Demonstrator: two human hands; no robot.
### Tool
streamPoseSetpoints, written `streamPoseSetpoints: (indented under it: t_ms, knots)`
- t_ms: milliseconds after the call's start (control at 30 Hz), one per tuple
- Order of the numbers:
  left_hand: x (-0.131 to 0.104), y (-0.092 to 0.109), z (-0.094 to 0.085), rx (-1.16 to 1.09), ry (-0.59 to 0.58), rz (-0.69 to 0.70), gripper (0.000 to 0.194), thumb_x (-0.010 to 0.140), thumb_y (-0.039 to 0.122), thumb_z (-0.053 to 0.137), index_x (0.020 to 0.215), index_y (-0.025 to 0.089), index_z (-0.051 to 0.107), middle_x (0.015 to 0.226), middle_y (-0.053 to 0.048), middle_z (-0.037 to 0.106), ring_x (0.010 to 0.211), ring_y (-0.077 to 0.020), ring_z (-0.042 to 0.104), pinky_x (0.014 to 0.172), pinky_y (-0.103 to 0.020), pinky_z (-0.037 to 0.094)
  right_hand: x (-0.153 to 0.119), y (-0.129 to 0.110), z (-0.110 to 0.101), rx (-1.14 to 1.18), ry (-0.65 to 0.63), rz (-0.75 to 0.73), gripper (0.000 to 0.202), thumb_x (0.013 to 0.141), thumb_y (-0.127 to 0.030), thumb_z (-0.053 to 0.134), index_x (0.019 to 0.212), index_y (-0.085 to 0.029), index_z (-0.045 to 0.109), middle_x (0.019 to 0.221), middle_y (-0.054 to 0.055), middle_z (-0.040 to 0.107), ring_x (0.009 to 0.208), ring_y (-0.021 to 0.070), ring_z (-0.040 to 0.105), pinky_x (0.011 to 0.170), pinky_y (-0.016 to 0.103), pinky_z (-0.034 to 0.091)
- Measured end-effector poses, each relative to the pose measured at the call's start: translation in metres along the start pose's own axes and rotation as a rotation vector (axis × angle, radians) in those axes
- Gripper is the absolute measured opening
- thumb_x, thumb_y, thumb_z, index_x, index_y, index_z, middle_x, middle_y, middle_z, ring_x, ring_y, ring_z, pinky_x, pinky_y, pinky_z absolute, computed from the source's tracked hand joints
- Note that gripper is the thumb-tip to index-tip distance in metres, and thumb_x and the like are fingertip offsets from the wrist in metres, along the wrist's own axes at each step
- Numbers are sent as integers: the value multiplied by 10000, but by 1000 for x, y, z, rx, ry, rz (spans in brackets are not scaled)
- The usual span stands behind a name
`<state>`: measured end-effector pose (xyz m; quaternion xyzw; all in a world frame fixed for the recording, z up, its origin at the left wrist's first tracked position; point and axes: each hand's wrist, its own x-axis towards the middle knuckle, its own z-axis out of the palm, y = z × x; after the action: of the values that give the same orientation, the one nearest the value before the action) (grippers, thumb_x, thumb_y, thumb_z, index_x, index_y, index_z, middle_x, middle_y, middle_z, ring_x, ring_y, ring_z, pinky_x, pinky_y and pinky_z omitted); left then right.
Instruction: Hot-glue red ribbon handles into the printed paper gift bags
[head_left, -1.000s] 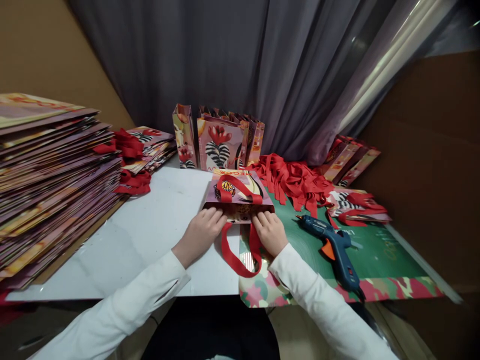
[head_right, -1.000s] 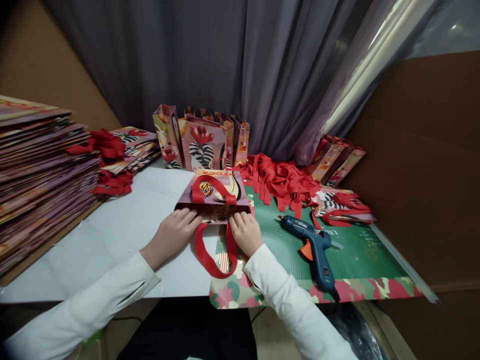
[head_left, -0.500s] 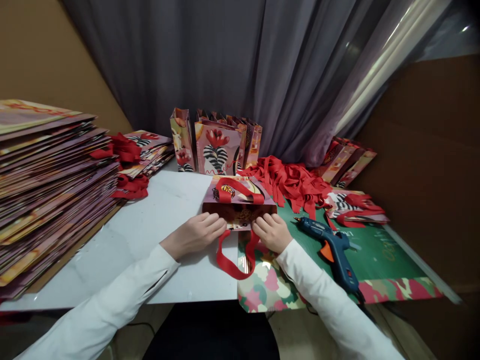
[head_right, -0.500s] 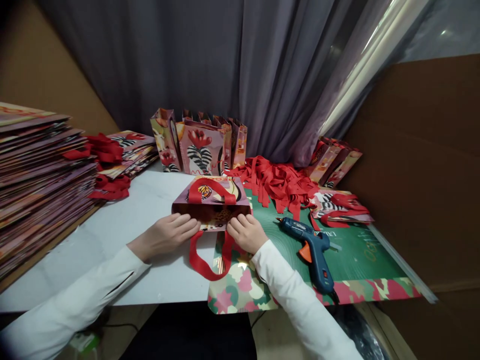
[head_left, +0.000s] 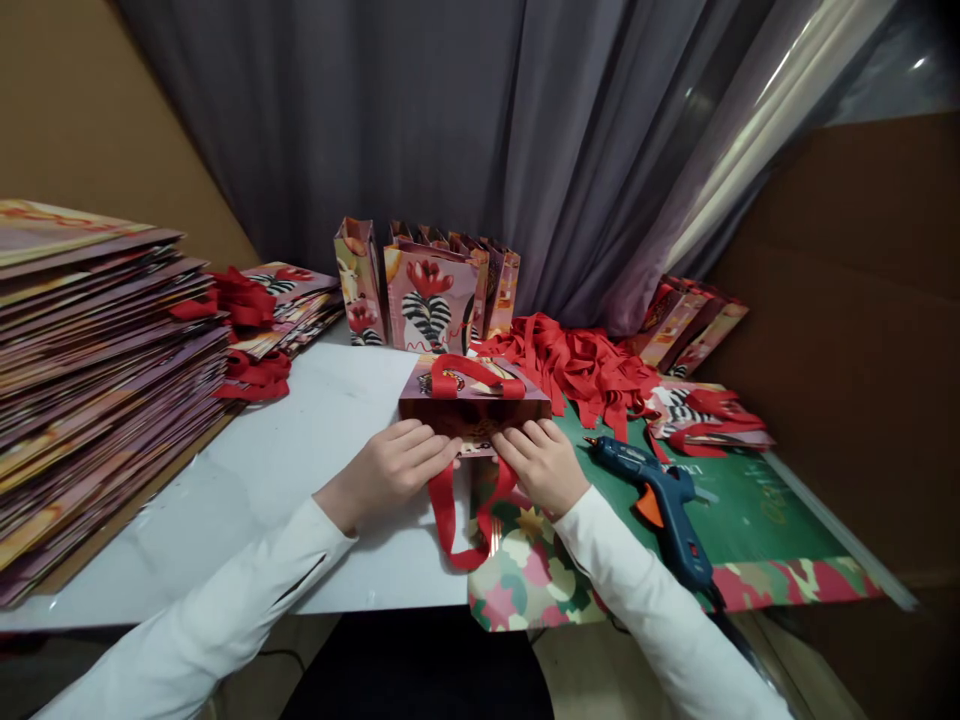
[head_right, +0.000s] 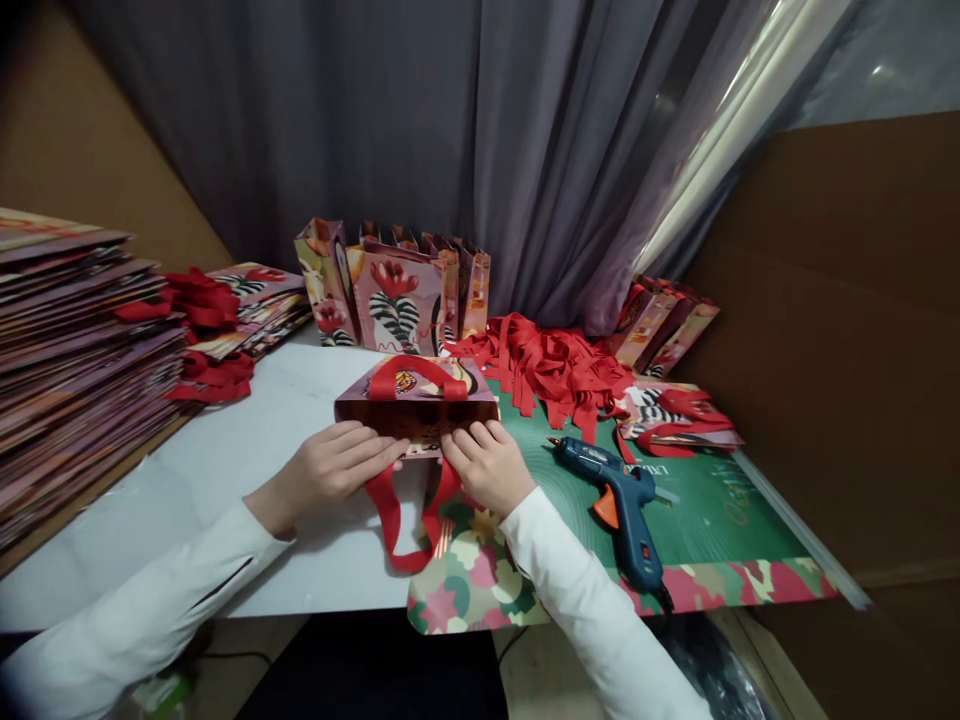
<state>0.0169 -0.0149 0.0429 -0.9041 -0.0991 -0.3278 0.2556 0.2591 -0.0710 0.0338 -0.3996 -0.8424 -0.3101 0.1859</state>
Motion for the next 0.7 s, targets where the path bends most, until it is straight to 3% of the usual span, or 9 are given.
streamPoseSetpoints:
  t_ms: [67,233,400,700]
  knots:
    - [-3,-1,-1,-26,21,11,271,899,93,531,1160,149,574,889,-22,727,781,-144,640,794,-314,489,-4,2,3,-3,35,-11,288,953,-168,398,1035,-140,673,894,80,676,772,182,450,720,335,318]
    - [-9,1,-13,-67,38,-46,326,920,80,468,1221,158,567,1004,-57,735,878,-172,664,845,-345,500,-10,4,3,27,109,19,268,928,-134,422,1031,-127,668,892,82,681,765,180,457,702,329,316]
    - [-14,10,-13,-99,146,-115,321,915,108,471,1211,171,581,927,-47,751,764,-160,655,766,-329,510,-9,-2,-2,42,127,24,289,945,-151,391,1007,-136,673,836,83,663,757,179,470,706,336,309]
    - [-22,24,-17,-201,255,-283,168,893,128,543,1016,198,634,855,-16,724,827,-135,639,930,-350,494,-7,-10,-12,-18,178,18,275,936,-115,412,1009,-145,676,871,73,686,773,174,482,770,333,346]
